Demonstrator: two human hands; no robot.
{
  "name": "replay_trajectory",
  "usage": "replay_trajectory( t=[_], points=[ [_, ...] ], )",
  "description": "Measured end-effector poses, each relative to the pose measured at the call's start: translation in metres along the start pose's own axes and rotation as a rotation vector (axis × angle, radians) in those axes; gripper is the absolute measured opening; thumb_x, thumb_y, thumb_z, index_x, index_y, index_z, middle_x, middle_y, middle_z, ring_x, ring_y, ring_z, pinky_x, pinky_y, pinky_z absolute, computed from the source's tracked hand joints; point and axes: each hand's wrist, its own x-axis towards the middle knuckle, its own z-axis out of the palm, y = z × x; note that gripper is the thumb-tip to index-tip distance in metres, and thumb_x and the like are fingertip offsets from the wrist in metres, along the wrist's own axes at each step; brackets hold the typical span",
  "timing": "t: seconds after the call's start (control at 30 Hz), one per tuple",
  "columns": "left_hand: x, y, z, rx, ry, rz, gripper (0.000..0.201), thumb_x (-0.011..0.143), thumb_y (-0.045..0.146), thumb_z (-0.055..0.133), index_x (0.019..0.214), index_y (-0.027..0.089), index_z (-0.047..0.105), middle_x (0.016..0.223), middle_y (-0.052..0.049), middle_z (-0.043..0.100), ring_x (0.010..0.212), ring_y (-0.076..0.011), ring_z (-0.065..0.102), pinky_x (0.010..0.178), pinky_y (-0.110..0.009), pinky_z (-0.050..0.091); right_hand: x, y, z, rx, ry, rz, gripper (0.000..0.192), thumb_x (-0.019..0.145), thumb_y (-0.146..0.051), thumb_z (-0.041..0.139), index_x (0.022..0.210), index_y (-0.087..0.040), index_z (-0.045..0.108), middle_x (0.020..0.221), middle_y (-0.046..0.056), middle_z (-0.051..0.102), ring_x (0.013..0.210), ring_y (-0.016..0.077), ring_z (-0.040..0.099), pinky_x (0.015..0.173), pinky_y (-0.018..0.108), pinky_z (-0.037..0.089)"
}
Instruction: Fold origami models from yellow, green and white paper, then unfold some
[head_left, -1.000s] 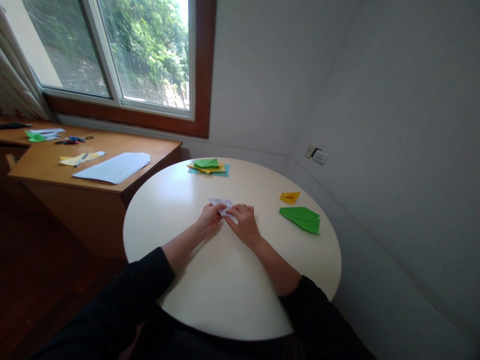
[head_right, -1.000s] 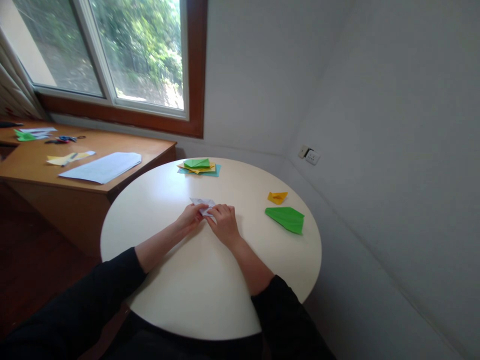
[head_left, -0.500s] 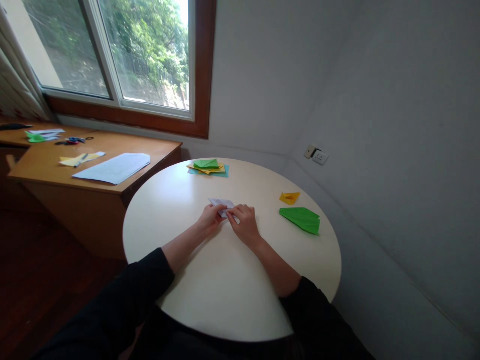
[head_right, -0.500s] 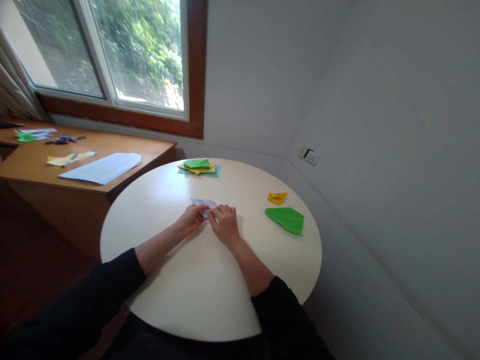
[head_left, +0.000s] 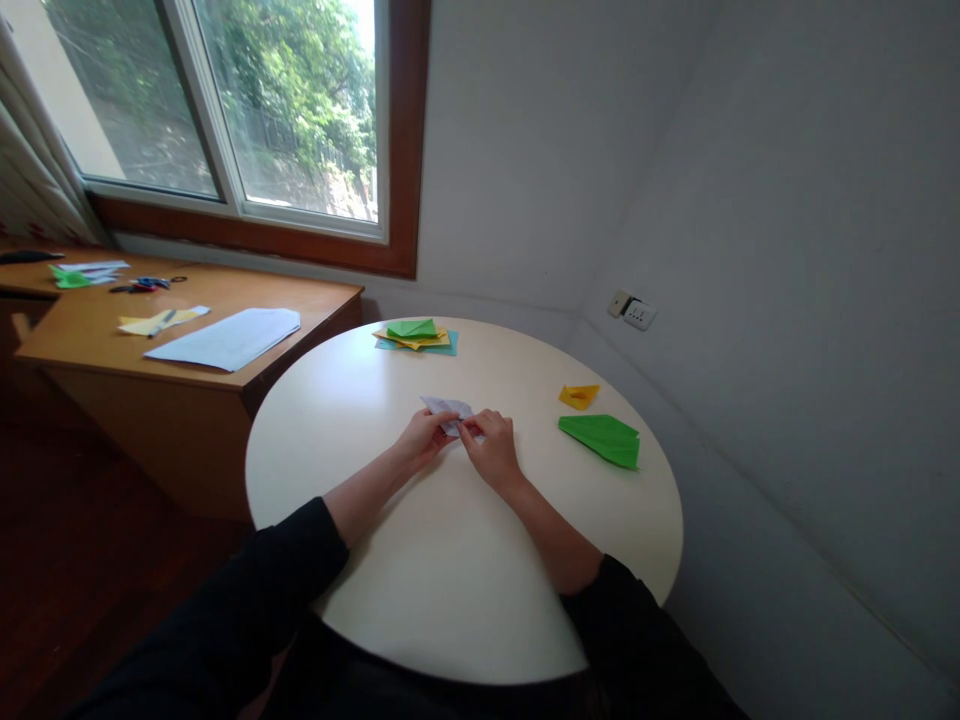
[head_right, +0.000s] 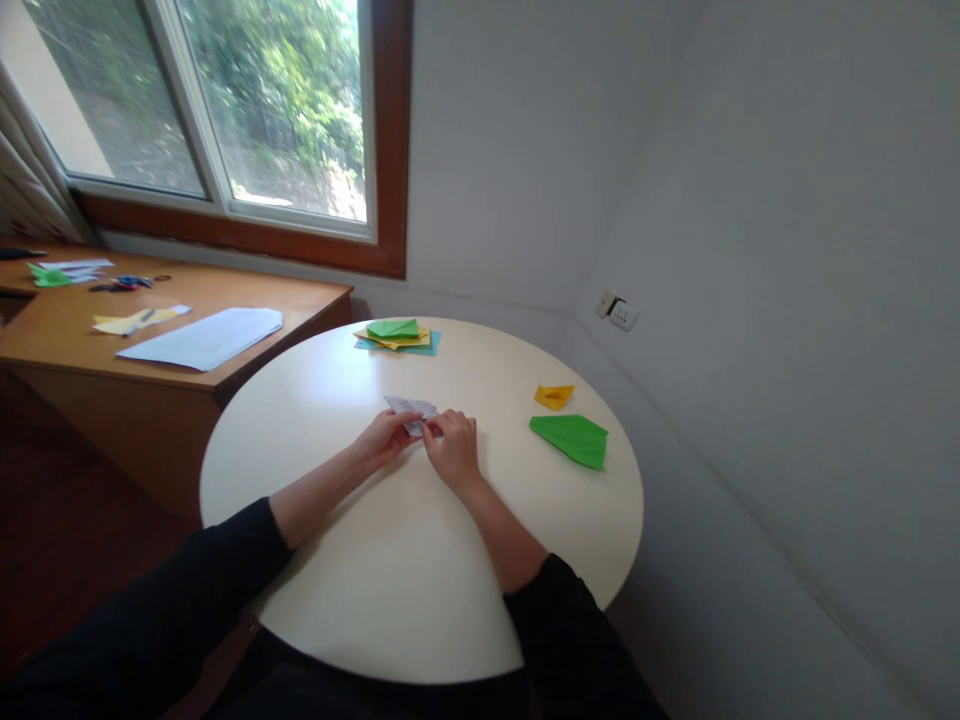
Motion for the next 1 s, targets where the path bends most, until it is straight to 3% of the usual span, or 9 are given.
replay_trajectory(
  t=[0.2,0.67,0.87,1.0],
  points=[
    [-0.0019,-0.0004,0.0009,0.050,-0.040,0.022,0.021,0.053,0.010,0.072,0.074,0.008,0.065,0.077,-0.009,0.067,0.074,-0.0169,0.062,0.076,-0.031,0.047,0.0009,0.0027,0.0015,0.016,-0.014,0.058,0.013,0.078,-0.022,0.056,0.067,-0.019,0.060,0.064,-0.001,0.058,0.064,0.0139,0.052,0.065,0.028,0.031],
    [0.0004,-0.0036,-0.0016,0.089,0.077,0.038,0.020,0.049,0.008,0.070,0.068,0.007,0.064,0.071,-0.008,0.067,0.067,-0.0158,0.062,0.070,-0.029,0.048,0.0015,0.0011,-0.0032,0.122,0.033,0.023,0.016,0.077,-0.027,0.055,0.063,-0.019,0.055,0.058,-0.002,0.052,0.057,0.0123,0.047,0.062,0.027,0.035],
    [0.0012,-0.0040,-0.0014,0.111,0.083,0.030,0.021,0.051,0.008,0.071,0.070,0.008,0.064,0.071,-0.008,0.067,0.066,-0.0155,0.062,0.068,-0.029,0.048,0.0031,0.0040,-0.0031,0.261,0.129,0.139,0.009,0.074,-0.028,0.055,0.073,-0.020,0.053,0.061,-0.004,0.046,0.060,0.0127,0.046,0.060,0.026,0.038],
    [0.0025,-0.0047,-0.0026,0.125,0.092,0.036,0.021,0.050,0.008,0.072,0.069,0.008,0.063,0.068,-0.007,0.067,0.065,-0.0159,0.062,0.068,-0.030,0.048,0.0044,0.0106,0.0005,0.394,0.136,0.292,0.022,0.068,-0.032,0.061,0.083,-0.020,0.051,0.066,-0.003,0.050,0.062,0.0131,0.050,0.060,0.026,0.040]
  ],
)
